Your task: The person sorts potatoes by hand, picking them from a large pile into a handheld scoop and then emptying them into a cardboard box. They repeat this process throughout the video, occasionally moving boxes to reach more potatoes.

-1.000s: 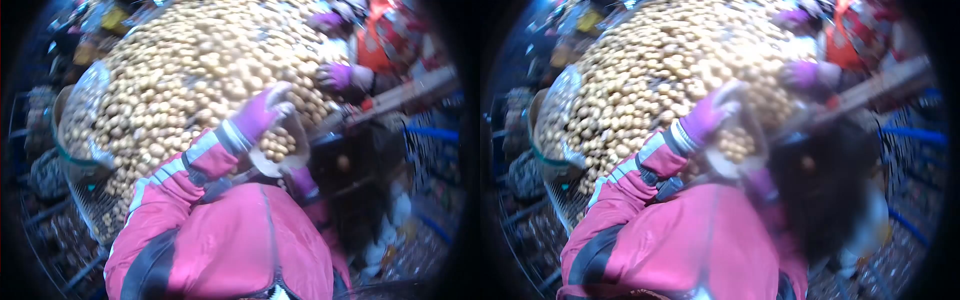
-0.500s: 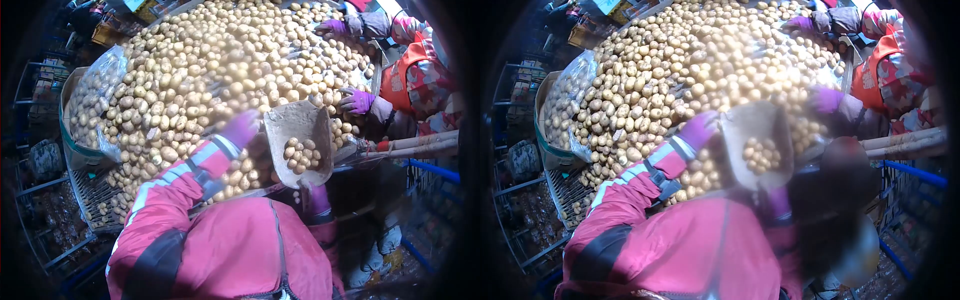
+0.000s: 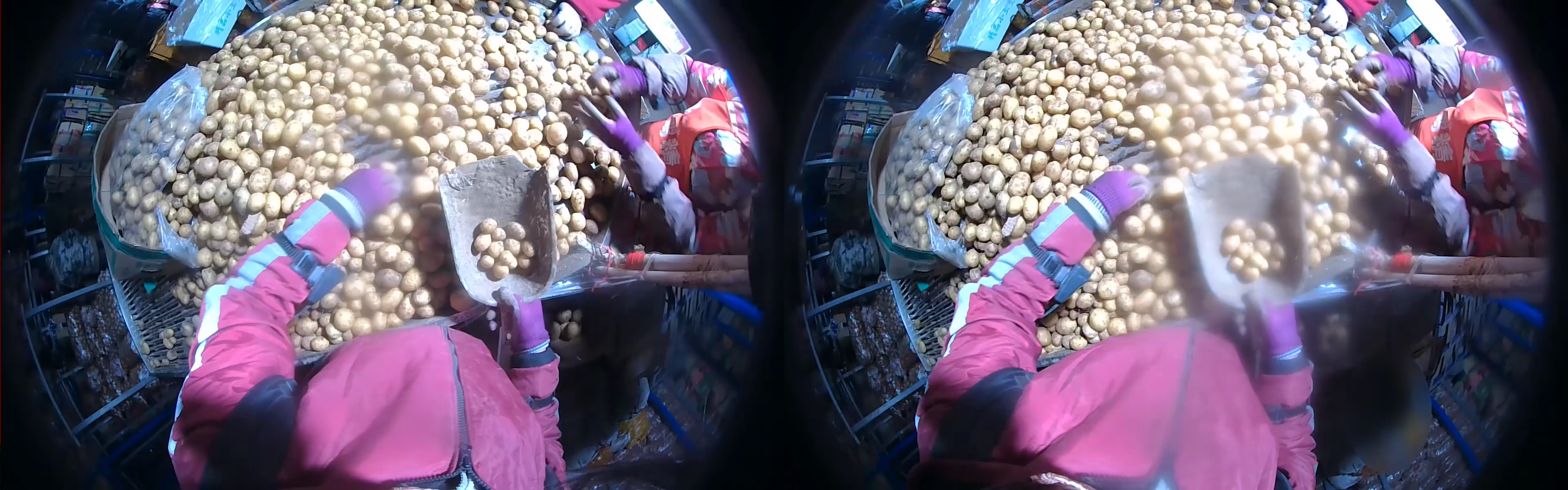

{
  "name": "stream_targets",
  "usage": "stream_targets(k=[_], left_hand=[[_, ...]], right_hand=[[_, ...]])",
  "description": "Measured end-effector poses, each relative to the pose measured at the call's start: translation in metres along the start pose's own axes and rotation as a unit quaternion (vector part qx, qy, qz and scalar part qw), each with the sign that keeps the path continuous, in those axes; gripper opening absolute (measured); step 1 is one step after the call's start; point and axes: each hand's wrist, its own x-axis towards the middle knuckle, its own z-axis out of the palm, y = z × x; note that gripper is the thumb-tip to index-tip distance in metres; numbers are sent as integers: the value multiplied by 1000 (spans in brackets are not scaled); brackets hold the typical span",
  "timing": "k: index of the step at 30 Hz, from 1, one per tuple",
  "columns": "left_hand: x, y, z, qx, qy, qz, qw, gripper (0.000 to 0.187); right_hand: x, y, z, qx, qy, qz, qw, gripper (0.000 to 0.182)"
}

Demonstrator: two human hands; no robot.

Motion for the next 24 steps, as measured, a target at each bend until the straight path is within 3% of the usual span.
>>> stream_targets(k=[1, 4, 5, 8, 11, 12, 15, 17, 18, 20, 22, 24], left_hand=[[0, 7, -14, -22, -56, 3, 998, 28], [26, -3, -42, -123, 31, -190, 973, 28], [36, -15, -27, -234, -11, -348, 908, 27], [48, -33, 17, -25, -32, -328, 944, 24], [53, -34, 30, -5, -10, -345, 938, 20], [51, -35, 22, -92, 19, -377, 921, 23], [48, -20, -11, -265, 84, -337, 899, 17], [54, 28, -55, -342, 44, -246, 906, 16], [49, 28, -47, -319, 89, -172, 928, 19], [40, 13, -34, -208, 72, -156, 963, 24], [40, -40, -30, -29, -50, -268, 962, 29], [29, -68, -7, -66, 28, -350, 934, 28]], right_hand=[[8, 8, -7, -10, -8, -26, 1000, 29], [24, 30, -18, -34, -25, -84, 996, 29], [26, 33, -18, -35, -23, -93, 995, 29], [24, 39, -19, -41, -28, -76, 996, 29], [19, 44, -26, -69, -53, -67, 994, 30], [15, 44, -29, -89, -56, -63, 992, 31], [14, 46, -26, -95, -59, -47, 993, 32], [12, 43, -23, -75, -65, -23, 995, 32], [11, 40, -22, -68, -68, -10, 995, 32], [2, 20, -12, -46, -66, 27, 996, 33], [-5, 3, -3, 17, -47, 75, 996, 33], [-8, -3, 1, 62, -34, 94, 993, 33]])
